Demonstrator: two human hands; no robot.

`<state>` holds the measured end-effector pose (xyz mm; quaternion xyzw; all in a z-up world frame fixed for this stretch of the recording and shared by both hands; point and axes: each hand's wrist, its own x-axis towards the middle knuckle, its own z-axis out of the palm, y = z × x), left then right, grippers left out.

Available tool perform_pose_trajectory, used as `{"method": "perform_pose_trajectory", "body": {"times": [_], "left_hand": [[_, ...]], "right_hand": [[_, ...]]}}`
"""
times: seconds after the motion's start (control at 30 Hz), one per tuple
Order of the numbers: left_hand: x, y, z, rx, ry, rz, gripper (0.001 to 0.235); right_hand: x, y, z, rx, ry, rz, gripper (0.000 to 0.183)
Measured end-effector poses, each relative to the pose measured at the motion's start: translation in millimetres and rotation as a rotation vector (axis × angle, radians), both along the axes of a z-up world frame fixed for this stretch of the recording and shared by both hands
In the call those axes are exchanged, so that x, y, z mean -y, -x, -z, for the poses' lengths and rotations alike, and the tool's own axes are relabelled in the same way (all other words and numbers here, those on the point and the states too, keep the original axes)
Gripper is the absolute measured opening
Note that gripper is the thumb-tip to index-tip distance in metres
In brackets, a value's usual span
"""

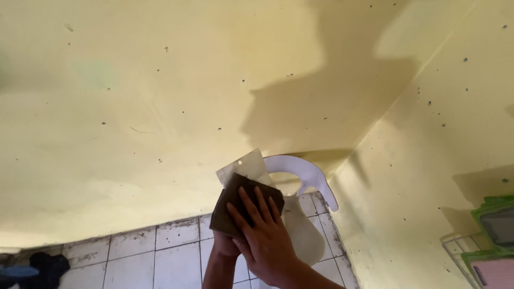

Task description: The person repeatedly picks up packaged phone cases from a wall grid and a plastic chair, then places them back on the grid. The person also handles small white packets, placing them on the grid and then returning them to the chair. The actions are repetitive and involve moving items between the chair and the wall display.

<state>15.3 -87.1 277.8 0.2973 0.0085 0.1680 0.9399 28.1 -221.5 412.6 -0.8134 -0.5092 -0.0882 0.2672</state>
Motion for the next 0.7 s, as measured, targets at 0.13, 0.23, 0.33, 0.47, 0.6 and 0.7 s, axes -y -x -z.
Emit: {"method": "perform_pose_trajectory", "body": {"times": [0.13, 0.23, 0.33, 0.47, 0.6, 0.7], "left_hand": [[14.2, 15.1, -26.5, 0.031, 0.007, -0.018, 0.068], [28.6, 22.5, -34.0, 0.107, 0.083, 0.095, 0.070], [28.2, 22.1, -32.0, 0.038, 0.078, 0.145, 0.068], [17.0, 30.7, -27.9, -0.146, -0.168, 0.037, 0.053], [8.4, 29.2, -42.7, -0.344, -0.080, 0.002, 0.046], [18.4, 17.1, -54.5, -0.407, -0.299, -0.137, 0.050]], "right_hand": [[-10.5, 5.4, -11.1, 0.070, -0.062, 0.024, 0.065], [-20.4, -6.4, -14.9, 0.101, -0.156, 0.092, 0.066], [-26.0, -23.6, -14.2, 0.155, -0.143, 0.173, 0.063], [-6.9, -61.0, -0.7, -0.623, -0.143, 0.270, 0.059], [26.0, -82.6, 37.2, -1.580, -0.721, 0.130, 0.059], [39.5, -63.6, 73.5, -1.622, -0.976, 0.235, 0.056]]}}
